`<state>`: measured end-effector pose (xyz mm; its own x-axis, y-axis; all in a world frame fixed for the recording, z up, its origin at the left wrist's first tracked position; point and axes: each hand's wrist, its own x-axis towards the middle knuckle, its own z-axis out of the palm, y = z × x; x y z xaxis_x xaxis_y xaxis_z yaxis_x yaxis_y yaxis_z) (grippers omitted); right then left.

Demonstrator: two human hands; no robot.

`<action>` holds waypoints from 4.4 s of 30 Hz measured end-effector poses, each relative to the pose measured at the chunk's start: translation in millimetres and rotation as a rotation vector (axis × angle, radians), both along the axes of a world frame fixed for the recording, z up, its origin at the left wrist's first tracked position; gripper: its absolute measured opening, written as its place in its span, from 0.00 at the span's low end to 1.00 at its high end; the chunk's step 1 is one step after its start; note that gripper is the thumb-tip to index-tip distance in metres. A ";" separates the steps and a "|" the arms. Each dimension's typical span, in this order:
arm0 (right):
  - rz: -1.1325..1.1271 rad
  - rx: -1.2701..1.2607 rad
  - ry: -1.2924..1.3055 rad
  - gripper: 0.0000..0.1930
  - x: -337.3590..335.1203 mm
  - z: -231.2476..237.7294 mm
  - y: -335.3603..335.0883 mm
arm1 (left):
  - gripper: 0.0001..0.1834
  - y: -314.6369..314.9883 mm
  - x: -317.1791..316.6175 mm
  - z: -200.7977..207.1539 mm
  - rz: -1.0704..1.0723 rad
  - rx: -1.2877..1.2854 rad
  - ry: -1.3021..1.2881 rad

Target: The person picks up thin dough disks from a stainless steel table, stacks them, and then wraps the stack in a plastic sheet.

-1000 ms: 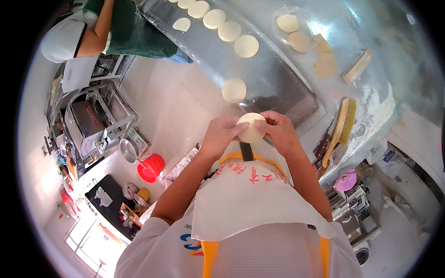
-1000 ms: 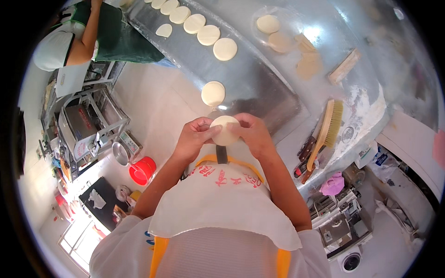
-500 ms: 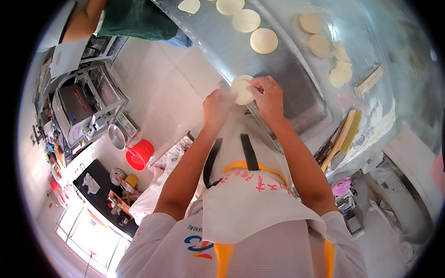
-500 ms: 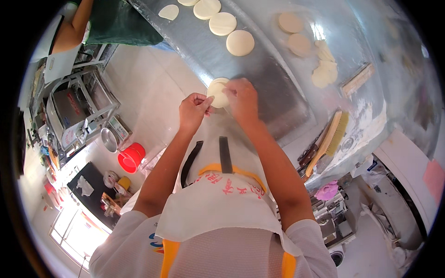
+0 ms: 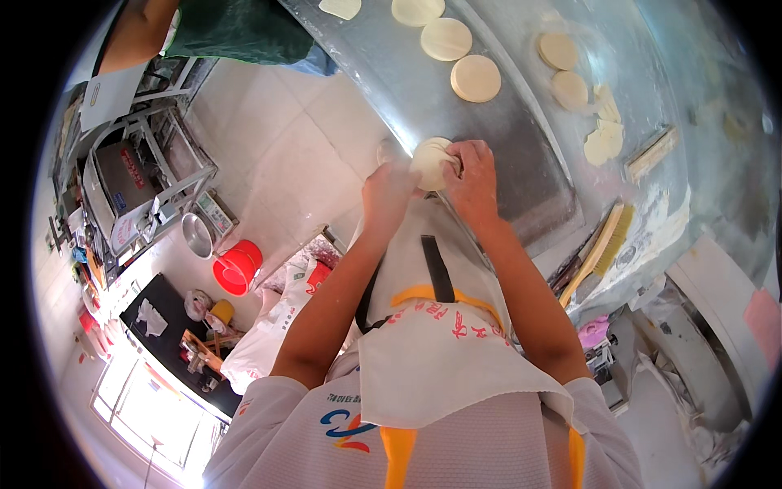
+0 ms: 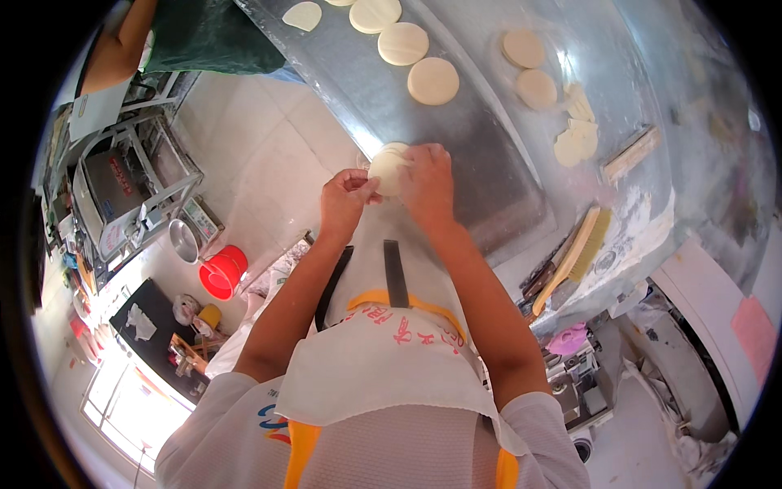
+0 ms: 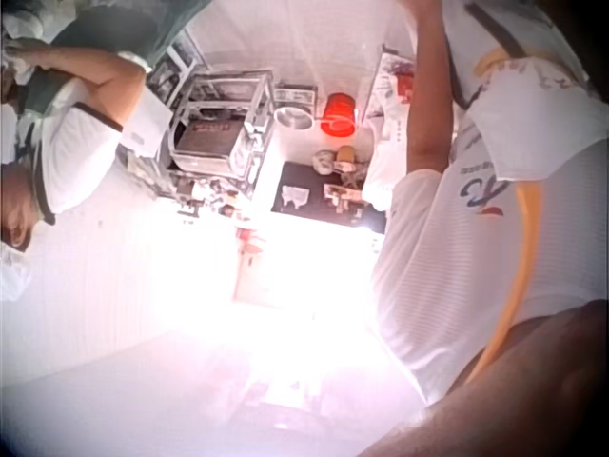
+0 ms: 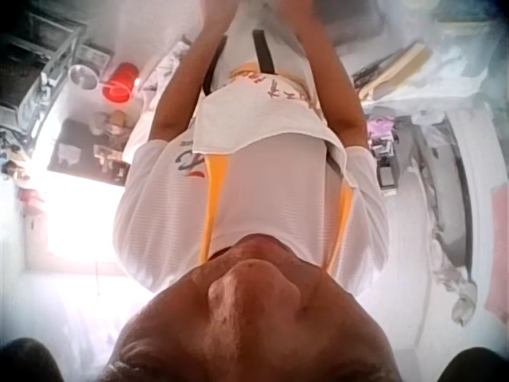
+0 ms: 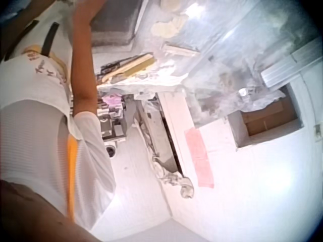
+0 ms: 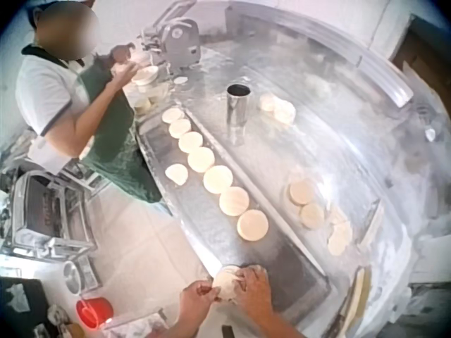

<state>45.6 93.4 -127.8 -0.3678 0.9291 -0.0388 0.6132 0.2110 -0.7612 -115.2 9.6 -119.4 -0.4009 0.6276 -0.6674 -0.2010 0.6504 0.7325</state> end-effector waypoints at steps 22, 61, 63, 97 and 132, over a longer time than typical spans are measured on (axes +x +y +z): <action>-0.173 -1.134 1.332 0.28 48.8 88.4 -5.0 | 0.08 10.3 13.8 145.8 -0.258 0.301 0.164; -0.005 -0.304 0.630 0.12 67.7 229.4 -50.4 | 0.21 -19.1 14.9 227.3 -0.290 0.603 -0.088; 0.065 -0.090 0.607 0.13 66.3 223.2 -46.0 | 0.20 -20.7 11.4 224.8 -0.326 0.667 -0.025; -0.146 -0.854 0.568 0.21 8.2 181.1 -50.3 | 0.25 -19.7 -11.1 176.1 -0.471 0.191 -0.039; -0.393 -0.307 0.303 0.16 182.9 206.9 20.6 | 0.17 8.8 30.1 166.5 -0.537 0.186 -0.200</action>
